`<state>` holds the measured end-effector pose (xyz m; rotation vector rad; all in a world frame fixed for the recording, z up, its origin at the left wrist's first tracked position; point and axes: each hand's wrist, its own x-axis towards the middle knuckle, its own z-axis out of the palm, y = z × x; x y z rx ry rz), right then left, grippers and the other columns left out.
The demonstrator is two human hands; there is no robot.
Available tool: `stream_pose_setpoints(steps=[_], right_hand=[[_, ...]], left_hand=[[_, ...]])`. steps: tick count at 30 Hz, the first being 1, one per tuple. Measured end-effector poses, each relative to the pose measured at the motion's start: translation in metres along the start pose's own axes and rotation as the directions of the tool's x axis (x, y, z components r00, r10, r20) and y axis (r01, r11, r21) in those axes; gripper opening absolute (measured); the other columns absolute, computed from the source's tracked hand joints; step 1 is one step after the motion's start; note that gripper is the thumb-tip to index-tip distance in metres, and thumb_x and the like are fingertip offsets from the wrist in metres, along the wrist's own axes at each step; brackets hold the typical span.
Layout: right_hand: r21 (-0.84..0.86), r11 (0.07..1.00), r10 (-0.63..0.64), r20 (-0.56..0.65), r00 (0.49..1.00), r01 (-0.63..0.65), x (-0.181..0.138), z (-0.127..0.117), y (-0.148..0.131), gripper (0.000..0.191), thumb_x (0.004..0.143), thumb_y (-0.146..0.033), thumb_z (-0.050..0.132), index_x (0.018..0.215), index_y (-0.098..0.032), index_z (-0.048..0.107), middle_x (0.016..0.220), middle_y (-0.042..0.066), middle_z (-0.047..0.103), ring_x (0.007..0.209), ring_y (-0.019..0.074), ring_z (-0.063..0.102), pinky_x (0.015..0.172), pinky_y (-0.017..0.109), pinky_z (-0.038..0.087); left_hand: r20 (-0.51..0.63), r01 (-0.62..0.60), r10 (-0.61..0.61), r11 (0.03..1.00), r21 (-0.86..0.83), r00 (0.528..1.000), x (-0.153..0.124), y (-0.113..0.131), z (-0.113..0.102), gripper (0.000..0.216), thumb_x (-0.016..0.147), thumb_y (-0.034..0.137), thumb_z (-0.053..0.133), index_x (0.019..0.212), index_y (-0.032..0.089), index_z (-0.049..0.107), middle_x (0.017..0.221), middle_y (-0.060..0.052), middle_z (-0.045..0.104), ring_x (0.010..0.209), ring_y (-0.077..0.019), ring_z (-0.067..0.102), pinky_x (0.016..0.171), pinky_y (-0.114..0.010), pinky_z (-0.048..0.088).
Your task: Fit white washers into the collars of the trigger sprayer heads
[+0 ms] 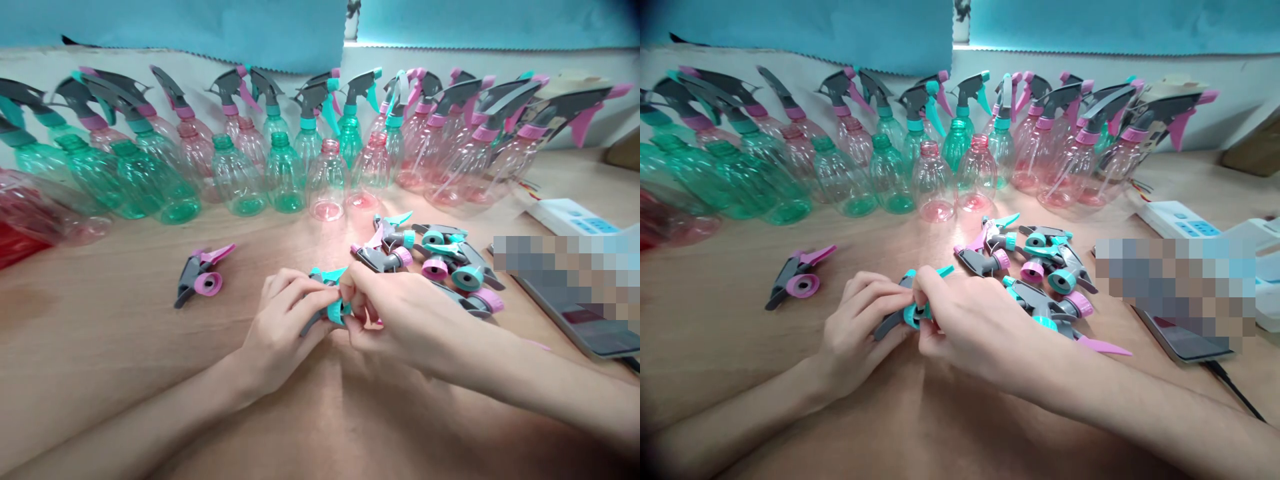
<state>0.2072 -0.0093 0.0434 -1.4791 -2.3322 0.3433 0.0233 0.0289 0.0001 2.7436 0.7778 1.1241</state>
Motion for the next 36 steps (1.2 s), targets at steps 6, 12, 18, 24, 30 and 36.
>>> stream_pose_setpoints(steps=[6, 12, 18, 24, 30, 36], right_hand=[[-0.235, 0.97, -0.118, -0.228, 0.967, 0.063, 0.0, 0.006, -0.001, 0.014, 0.072, -0.016, 0.049, 0.082, -0.014, 0.058, 0.062, 0.001, 0.062, 0.054, 0.0168, 0.059, 0.044, 0.027, 0.028], [-0.417, 0.901, -0.258, -0.288, 0.922, 0.121, -0.002, 0.007, -0.003, 0.015, 0.074, -0.012, 0.05, 0.077, -0.016, 0.064, 0.067, 0.002, 0.064, 0.064, 0.0186, 0.061, 0.047, 0.03, 0.031], [-0.433, 0.88, -0.355, -0.325, 0.877, 0.196, -0.006, 0.005, -0.004, 0.021, 0.08, -0.008, 0.05, 0.068, -0.015, 0.066, 0.054, -0.001, 0.057, 0.052, 0.0139, 0.052, 0.047, 0.029, 0.033], [-0.239, 0.959, -0.236, -0.359, 0.903, 0.155, -0.003, 0.002, -0.001, 0.019, 0.078, -0.008, 0.051, 0.069, -0.014, 0.068, 0.051, -0.002, 0.058, 0.048, 0.0109, 0.051, 0.046, 0.025, 0.033], [0.189, 0.982, 0.035, -0.215, 0.976, 0.007, 0.002, -0.019, 0.001, 0.009, 0.079, -0.019, 0.059, 0.08, -0.019, 0.068, 0.048, -0.008, 0.053, 0.043, 0.006, 0.049, 0.047, 0.019, 0.037], [0.489, 0.858, 0.081, 0.175, 0.981, -0.158, 0.005, -0.036, 0.011, 0.014, 0.085, -0.027, 0.056, 0.083, -0.024, 0.069, 0.051, -0.007, 0.05, 0.045, 0.0076, 0.05, 0.039, 0.018, 0.036]], left_hand=[[-0.029, 0.022, -0.023, 0.999, -0.027, 0.999, 0.0, -0.001, 0.001, 0.018, 0.088, 0.017, 0.058, 0.105, 0.021, 0.055, 0.091, -0.004, 0.065, 0.085, -0.0197, 0.051, 0.074, -0.034, 0.045], [-0.02, 0.051, -0.052, 0.998, -0.044, 0.998, 0.0, 0.0, 0.0, 0.024, 0.088, 0.016, 0.057, 0.111, 0.022, 0.054, 0.092, -0.004, 0.063, 0.087, -0.02, 0.051, 0.076, -0.035, 0.046], [-0.018, 0.108, -0.11, 0.99, -0.086, 0.994, -0.001, -0.001, 0.0, 0.024, 0.09, 0.025, 0.056, 0.114, 0.021, 0.053, 0.086, -0.004, 0.06, 0.083, -0.0202, 0.051, 0.073, -0.036, 0.045], [-0.004, 0.14, -0.142, 0.978, -0.155, 0.99, 0.0, 0.0, 0.0, 0.024, 0.089, 0.025, 0.059, 0.111, 0.018, 0.055, 0.084, -0.004, 0.061, 0.08, -0.0189, 0.051, 0.071, -0.034, 0.042], [-0.026, 0.177, -0.185, 0.968, -0.177, 0.982, 0.003, 0.002, -0.001, 0.022, 0.087, 0.026, 0.062, 0.107, 0.021, 0.057, 0.09, -0.003, 0.066, 0.08, -0.0179, 0.055, 0.071, -0.033, 0.043], [-0.019, 0.247, -0.259, 0.94, -0.235, 0.966, 0.003, 0.002, 0.0, 0.026, 0.082, 0.024, 0.068, 0.106, 0.019, 0.059, 0.089, -0.002, 0.065, 0.079, -0.0149, 0.06, 0.069, -0.027, 0.046]])
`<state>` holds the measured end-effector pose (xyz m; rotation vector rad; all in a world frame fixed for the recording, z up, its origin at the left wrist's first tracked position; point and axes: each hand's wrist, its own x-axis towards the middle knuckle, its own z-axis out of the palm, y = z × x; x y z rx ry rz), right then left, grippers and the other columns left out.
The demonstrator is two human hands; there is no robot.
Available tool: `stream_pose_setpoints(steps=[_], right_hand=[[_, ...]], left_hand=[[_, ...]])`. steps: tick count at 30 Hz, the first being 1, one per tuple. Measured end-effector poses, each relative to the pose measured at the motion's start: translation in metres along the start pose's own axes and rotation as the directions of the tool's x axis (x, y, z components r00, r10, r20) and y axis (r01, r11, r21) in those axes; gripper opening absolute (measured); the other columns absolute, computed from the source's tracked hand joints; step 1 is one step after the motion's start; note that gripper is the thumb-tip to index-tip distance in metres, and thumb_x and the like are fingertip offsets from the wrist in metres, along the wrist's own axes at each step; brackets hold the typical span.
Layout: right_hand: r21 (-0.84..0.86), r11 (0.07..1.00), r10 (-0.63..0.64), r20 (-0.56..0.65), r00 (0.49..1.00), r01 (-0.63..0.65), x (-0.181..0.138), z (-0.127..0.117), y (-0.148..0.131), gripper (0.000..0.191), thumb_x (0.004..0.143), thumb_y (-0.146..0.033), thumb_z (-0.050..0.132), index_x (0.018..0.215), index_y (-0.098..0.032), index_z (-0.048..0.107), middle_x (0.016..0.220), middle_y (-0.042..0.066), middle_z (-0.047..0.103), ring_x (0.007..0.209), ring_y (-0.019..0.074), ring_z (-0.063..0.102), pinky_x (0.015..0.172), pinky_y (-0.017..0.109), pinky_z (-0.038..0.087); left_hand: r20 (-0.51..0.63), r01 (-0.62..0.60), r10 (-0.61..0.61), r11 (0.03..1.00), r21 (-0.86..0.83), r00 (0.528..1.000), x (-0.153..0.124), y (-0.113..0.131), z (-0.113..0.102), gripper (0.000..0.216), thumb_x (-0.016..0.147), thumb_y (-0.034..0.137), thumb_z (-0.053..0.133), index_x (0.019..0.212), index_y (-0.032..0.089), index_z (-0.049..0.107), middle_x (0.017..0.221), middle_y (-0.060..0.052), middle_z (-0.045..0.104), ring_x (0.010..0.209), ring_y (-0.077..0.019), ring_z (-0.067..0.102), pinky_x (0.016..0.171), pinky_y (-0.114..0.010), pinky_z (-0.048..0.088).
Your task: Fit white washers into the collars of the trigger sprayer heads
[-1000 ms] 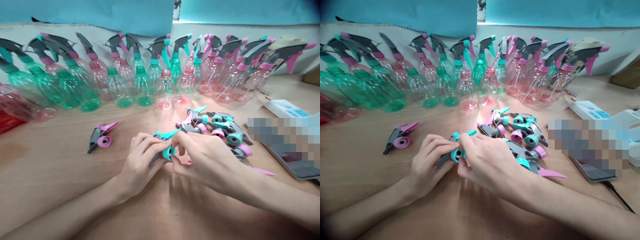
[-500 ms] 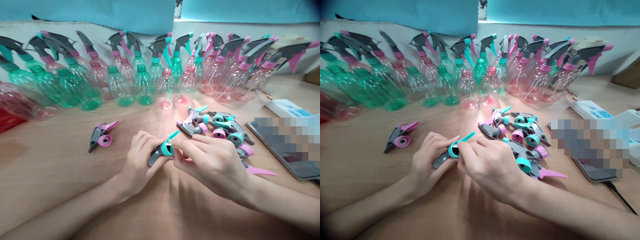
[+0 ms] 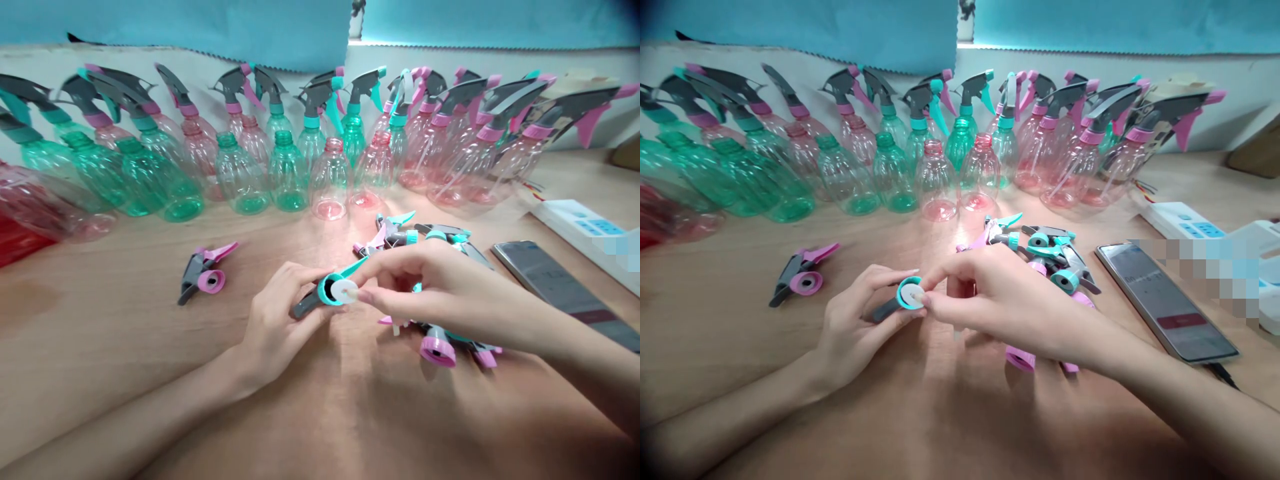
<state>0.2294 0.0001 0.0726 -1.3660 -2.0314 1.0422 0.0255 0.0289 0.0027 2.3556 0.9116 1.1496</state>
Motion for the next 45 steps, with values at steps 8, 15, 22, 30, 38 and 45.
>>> stream_pose_setpoints(steps=[8, 15, 22, 30, 38, 45], right_hand=[[0.051, 0.999, 0.016, 0.044, 0.999, -0.019, 0.006, 0.003, 0.011, 0.015, 0.084, -0.035, 0.06, 0.084, -0.023, 0.069, 0.054, -0.007, 0.05, 0.046, 0.0061, 0.049, 0.04, 0.017, 0.034], [-0.067, 0.998, -0.029, -0.091, 0.995, 0.023, 0.007, 0.002, 0.013, 0.011, 0.078, -0.031, 0.068, 0.076, -0.021, 0.063, 0.054, -0.008, 0.052, 0.048, 0.0059, 0.048, 0.042, 0.018, 0.033], [-0.177, 0.981, -0.109, -0.199, 0.974, 0.073, 0.005, 0.0, 0.013, 0.013, 0.083, -0.034, 0.062, 0.077, -0.022, 0.063, 0.057, -0.008, 0.054, 0.052, 0.0063, 0.047, 0.045, 0.02, 0.035], [-0.203, 0.972, -0.14, -0.1, 0.985, 0.117, 0.007, 0.002, 0.009, 0.01, 0.084, -0.029, 0.063, 0.079, -0.021, 0.065, 0.052, -0.009, 0.05, 0.047, 0.004, 0.045, 0.044, 0.018, 0.032], [-0.212, 0.969, -0.146, -0.071, 0.987, 0.128, 0.006, 0.001, 0.004, 0.009, 0.085, -0.028, 0.061, 0.08, -0.02, 0.063, 0.055, -0.008, 0.055, 0.051, 0.0048, 0.049, 0.048, 0.018, 0.035], [-0.234, 0.965, -0.145, -0.107, 0.984, 0.117, 0.004, -0.003, 0.0, 0.01, 0.084, -0.028, 0.062, 0.078, -0.021, 0.064, 0.054, -0.008, 0.052, 0.05, 0.0052, 0.047, 0.046, 0.018, 0.033]], left_hand=[[0.004, 0.003, -0.003, 1.0, -0.028, 1.0, 0.0, 0.001, 0.001, 0.025, 0.08, 0.023, 0.069, 0.103, 0.018, 0.059, 0.088, -0.002, 0.066, 0.076, -0.0138, 0.062, 0.067, -0.025, 0.048], [0.008, -0.023, 0.023, 0.999, -0.04, 1.0, -0.001, -0.001, 0.001, 0.028, 0.079, 0.02, 0.07, 0.105, 0.018, 0.059, 0.087, -0.002, 0.066, 0.076, -0.0134, 0.061, 0.065, -0.025, 0.05], [0.015, -0.024, 0.024, 0.998, -0.052, 1.0, -0.001, -0.001, 0.003, 0.03, 0.08, 0.021, 0.069, 0.108, 0.019, 0.058, 0.09, -0.003, 0.067, 0.077, -0.015, 0.06, 0.067, -0.028, 0.051], [-0.003, -0.052, 0.052, 0.998, -0.03, 0.999, 0.0, -0.001, 0.002, 0.027, 0.08, 0.023, 0.069, 0.105, 0.019, 0.058, 0.087, -0.001, 0.066, 0.075, -0.0131, 0.06, 0.065, -0.025, 0.049], [0.022, -0.034, 0.035, 0.999, -0.028, 0.999, -0.002, -0.002, 0.001, 0.028, 0.081, 0.022, 0.069, 0.106, 0.019, 0.058, 0.087, -0.001, 0.065, 0.074, -0.0131, 0.059, 0.065, -0.025, 0.046], [0.034, -0.063, 0.064, 0.997, -0.047, 0.997, -0.003, -0.002, 0.0, 0.03, 0.08, 0.015, 0.067, 0.109, 0.018, 0.057, 0.088, -0.001, 0.064, 0.075, -0.013, 0.059, 0.066, -0.024, 0.046]])
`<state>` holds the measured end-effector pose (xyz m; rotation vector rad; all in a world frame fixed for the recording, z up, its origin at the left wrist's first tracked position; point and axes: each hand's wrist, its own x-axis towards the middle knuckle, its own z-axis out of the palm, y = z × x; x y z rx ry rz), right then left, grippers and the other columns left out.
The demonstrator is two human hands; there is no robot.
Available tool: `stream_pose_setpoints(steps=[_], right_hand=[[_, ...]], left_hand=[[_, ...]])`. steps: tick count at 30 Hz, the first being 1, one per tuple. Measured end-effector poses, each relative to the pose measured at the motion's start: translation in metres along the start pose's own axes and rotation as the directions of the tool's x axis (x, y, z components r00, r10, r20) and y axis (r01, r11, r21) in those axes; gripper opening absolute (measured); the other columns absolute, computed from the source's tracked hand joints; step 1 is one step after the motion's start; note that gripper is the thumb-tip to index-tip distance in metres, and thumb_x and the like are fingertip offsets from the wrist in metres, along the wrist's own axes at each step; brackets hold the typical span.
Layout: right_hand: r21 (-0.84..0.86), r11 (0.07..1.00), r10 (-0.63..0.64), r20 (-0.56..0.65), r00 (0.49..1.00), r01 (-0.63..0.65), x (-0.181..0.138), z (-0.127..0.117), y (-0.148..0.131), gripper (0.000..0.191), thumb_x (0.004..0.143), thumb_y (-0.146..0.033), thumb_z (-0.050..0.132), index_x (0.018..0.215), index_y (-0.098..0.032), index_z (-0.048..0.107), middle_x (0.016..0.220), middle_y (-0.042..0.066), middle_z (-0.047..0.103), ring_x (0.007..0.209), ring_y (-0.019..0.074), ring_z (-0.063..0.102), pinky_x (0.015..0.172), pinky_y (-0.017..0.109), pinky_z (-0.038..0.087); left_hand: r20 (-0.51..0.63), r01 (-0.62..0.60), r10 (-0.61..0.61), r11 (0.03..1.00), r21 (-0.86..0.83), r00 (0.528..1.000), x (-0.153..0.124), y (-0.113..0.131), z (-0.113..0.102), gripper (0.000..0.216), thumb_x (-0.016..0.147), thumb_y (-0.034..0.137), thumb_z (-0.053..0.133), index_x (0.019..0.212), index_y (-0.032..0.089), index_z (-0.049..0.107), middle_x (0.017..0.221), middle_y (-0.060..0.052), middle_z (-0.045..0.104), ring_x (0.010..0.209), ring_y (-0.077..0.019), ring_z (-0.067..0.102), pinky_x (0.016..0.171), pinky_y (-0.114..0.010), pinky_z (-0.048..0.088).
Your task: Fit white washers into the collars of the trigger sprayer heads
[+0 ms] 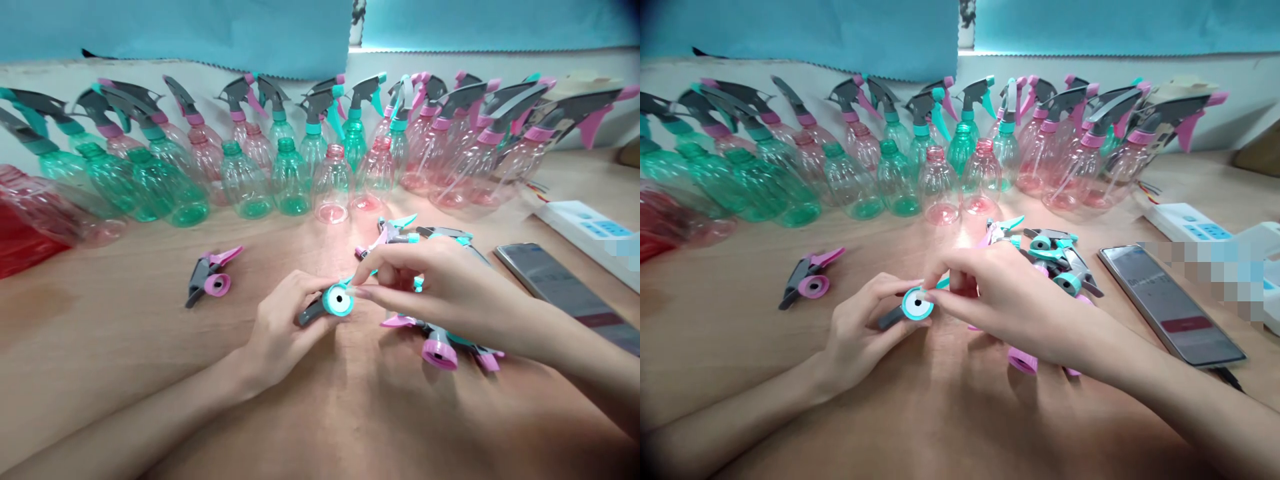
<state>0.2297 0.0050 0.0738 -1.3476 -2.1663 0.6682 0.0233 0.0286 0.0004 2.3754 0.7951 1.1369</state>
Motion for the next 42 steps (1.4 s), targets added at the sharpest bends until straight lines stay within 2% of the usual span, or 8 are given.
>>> stream_pose_setpoints(steps=[16, 27, 32, 38, 42], right_hand=[[-0.025, 0.999, -0.026, -0.054, 0.998, 0.025, 0.001, -0.01, 0.001, 0.011, 0.085, -0.03, 0.059, 0.085, -0.021, 0.065, 0.058, -0.006, 0.057, 0.052, 0.0073, 0.05, 0.048, 0.021, 0.033], [-0.079, 0.997, 0.004, -0.077, 0.997, -0.01, -0.002, -0.011, -0.002, 0.01, 0.084, -0.03, 0.059, 0.084, -0.021, 0.063, 0.066, -0.004, 0.063, 0.059, 0.0095, 0.056, 0.053, 0.023, 0.041], [-0.095, 0.995, -0.01, -0.099, 0.995, 0.001, -0.003, -0.011, -0.003, 0.01, 0.082, -0.031, 0.06, 0.086, -0.022, 0.063, 0.073, -0.002, 0.066, 0.06, 0.0114, 0.057, 0.053, 0.025, 0.041], [-0.109, 0.993, -0.041, -0.072, 0.997, 0.033, -0.004, -0.009, -0.006, 0.014, 0.084, -0.034, 0.059, 0.082, -0.022, 0.064, 0.069, -0.002, 0.064, 0.058, 0.0109, 0.057, 0.053, 0.024, 0.04], [-0.115, 0.993, -0.052, -0.087, 0.995, 0.042, -0.004, -0.01, -0.006, 0.011, 0.084, -0.031, 0.059, 0.083, -0.022, 0.064, 0.07, -0.002, 0.065, 0.059, 0.01, 0.056, 0.052, 0.023, 0.04]], left_hand=[[0.017, -0.031, 0.031, 0.999, -0.044, 0.999, -0.002, -0.001, -0.005, 0.032, 0.081, 0.011, 0.066, 0.111, 0.018, 0.057, 0.09, -0.005, 0.064, 0.081, -0.0167, 0.057, 0.07, -0.029, 0.046], [0.023, -0.081, 0.082, 0.996, -0.041, 0.996, -0.002, 0.001, 0.001, 0.032, 0.083, 0.01, 0.063, 0.113, 0.016, 0.055, 0.094, -0.006, 0.062, 0.085, -0.0165, 0.055, 0.074, -0.029, 0.046], [0.036, -0.06, 0.061, 0.998, -0.022, 0.998, -0.002, -0.001, 0.003, 0.032, 0.084, 0.011, 0.063, 0.114, 0.016, 0.054, 0.093, -0.005, 0.063, 0.086, -0.0169, 0.055, 0.074, -0.029, 0.046], [0.047, -0.057, 0.056, 0.998, 0.005, 0.997, -0.002, 0.0, 0.002, 0.033, 0.084, 0.011, 0.062, 0.115, 0.018, 0.054, 0.097, -0.005, 0.062, 0.089, -0.0172, 0.054, 0.077, -0.029, 0.046], [0.061, -0.037, 0.033, 0.998, 0.055, 0.998, -0.003, 0.0, 0.001, 0.036, 0.085, 0.013, 0.061, 0.119, 0.017, 0.053, 0.096, -0.005, 0.062, 0.088, -0.0181, 0.054, 0.077, -0.03, 0.047]])
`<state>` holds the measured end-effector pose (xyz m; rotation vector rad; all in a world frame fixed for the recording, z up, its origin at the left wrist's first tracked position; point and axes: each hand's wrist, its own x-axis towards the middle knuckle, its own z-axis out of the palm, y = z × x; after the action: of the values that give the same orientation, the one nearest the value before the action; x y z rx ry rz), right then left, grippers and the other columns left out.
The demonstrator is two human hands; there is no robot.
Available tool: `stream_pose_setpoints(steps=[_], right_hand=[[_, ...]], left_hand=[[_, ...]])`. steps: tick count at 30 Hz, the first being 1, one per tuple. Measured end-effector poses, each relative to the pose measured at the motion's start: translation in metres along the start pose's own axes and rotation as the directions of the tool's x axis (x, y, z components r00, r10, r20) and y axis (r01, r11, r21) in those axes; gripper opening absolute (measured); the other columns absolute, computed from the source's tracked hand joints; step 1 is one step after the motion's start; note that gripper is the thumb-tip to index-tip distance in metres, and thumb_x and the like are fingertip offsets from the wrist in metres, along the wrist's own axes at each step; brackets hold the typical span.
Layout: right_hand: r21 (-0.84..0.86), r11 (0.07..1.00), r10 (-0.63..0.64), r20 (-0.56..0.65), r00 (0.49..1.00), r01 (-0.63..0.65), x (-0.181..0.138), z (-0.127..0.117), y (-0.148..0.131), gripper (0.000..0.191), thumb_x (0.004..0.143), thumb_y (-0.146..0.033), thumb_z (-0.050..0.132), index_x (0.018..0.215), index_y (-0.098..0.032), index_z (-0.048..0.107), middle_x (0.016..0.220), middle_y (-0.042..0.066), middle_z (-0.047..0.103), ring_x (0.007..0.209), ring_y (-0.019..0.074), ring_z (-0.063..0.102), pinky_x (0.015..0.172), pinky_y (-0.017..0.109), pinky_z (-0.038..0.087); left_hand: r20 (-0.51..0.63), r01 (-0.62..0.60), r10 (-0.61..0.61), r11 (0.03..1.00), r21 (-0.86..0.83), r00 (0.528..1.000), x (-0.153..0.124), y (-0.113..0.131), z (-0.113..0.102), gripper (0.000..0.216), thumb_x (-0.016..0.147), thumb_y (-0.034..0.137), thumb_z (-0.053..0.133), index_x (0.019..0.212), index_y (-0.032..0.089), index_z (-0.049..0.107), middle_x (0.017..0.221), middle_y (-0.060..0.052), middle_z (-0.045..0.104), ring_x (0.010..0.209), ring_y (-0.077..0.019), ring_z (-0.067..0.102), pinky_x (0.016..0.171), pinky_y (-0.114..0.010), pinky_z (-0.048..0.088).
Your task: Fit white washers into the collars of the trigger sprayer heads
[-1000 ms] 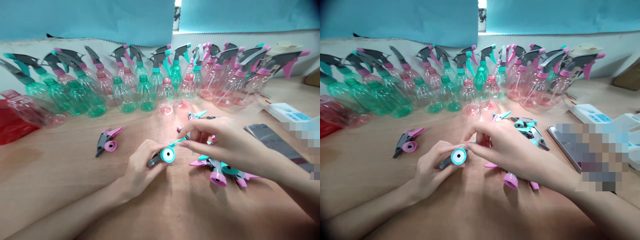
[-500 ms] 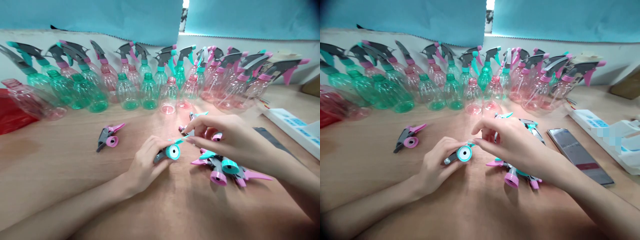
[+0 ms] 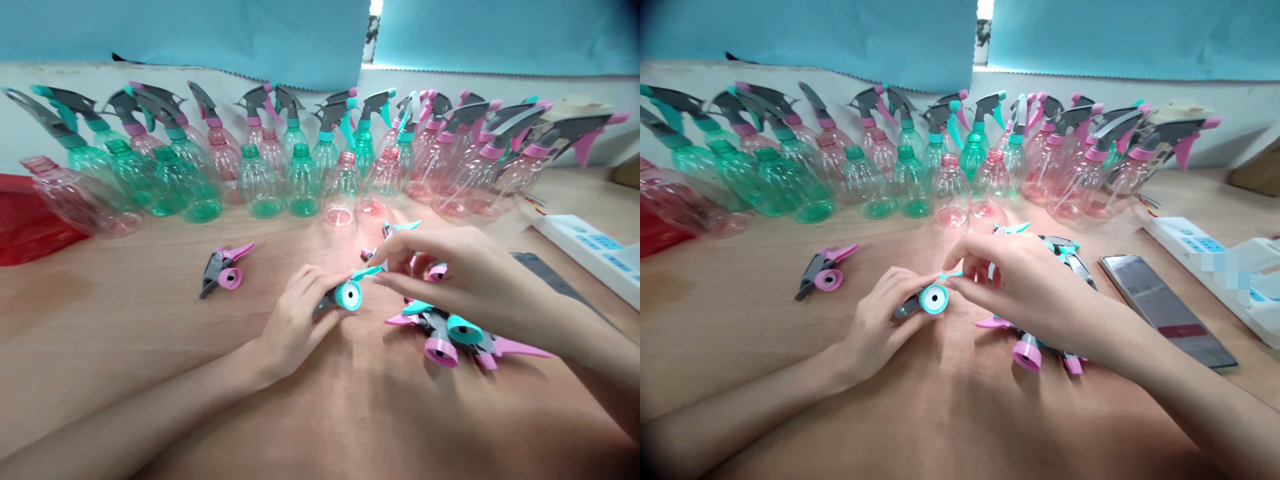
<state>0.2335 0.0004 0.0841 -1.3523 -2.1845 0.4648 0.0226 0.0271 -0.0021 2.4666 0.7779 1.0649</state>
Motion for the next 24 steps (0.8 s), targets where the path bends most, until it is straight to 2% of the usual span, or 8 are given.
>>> stream_pose_setpoints(steps=[6, 11, 18, 24], right_hand=[[-0.017, 0.997, -0.08, 0.018, 0.997, 0.081, 0.0, 0.008, 0.002, 0.009, 0.085, -0.029, 0.06, 0.083, -0.021, 0.063, 0.069, -0.003, 0.063, 0.059, 0.009, 0.055, 0.052, 0.021, 0.039], [-0.048, 0.987, -0.148, 0.046, 0.988, 0.15, 0.004, 0.016, 0.006, 0.004, 0.083, -0.023, 0.062, 0.08, -0.02, 0.064, 0.067, -0.004, 0.061, 0.057, 0.008, 0.053, 0.053, 0.02, 0.038], [-0.037, 0.985, -0.16, 0.124, 0.979, 0.166, 0.004, 0.022, 0.01, 0.008, 0.084, -0.026, 0.061, 0.086, -0.021, 0.066, 0.068, -0.002, 0.058, 0.06, 0.0099, 0.052, 0.053, 0.021, 0.036], [-0.023, 0.987, -0.156, 0.118, 0.981, 0.16, 0.002, 0.026, 0.01, 0.009, 0.083, -0.02, 0.061, 0.09, -0.02, 0.067, 0.067, -0.004, 0.059, 0.059, 0.0087, 0.05, 0.057, 0.021, 0.037]], left_hand=[[0.002, -0.023, 0.023, 0.999, 0.028, 1.0, 0.001, -0.001, 0.0, 0.035, 0.085, 0.011, 0.06, 0.119, 0.016, 0.053, 0.098, -0.005, 0.06, 0.09, -0.0179, 0.053, 0.079, -0.03, 0.047], [-0.005, 0.0, 0.0, 1.0, 0.028, 1.0, 0.002, 0.001, -0.001, 0.029, 0.086, 0.016, 0.061, 0.114, 0.018, 0.055, 0.094, -0.004, 0.061, 0.087, -0.0179, 0.054, 0.077, -0.03, 0.047], [-0.031, -0.025, 0.024, 1.0, -0.018, 0.999, 0.001, 0.001, -0.002, 0.032, 0.086, 0.02, 0.062, 0.116, 0.018, 0.054, 0.091, -0.004, 0.061, 0.084, -0.0174, 0.054, 0.075, -0.03, 0.046], [-0.038, -0.043, 0.042, 0.999, -0.031, 0.998, 0.001, 0.003, -0.003, 0.033, 0.085, 0.022, 0.063, 0.117, 0.018, 0.054, 0.092, -0.004, 0.06, 0.084, -0.0173, 0.052, 0.075, -0.03, 0.046]])
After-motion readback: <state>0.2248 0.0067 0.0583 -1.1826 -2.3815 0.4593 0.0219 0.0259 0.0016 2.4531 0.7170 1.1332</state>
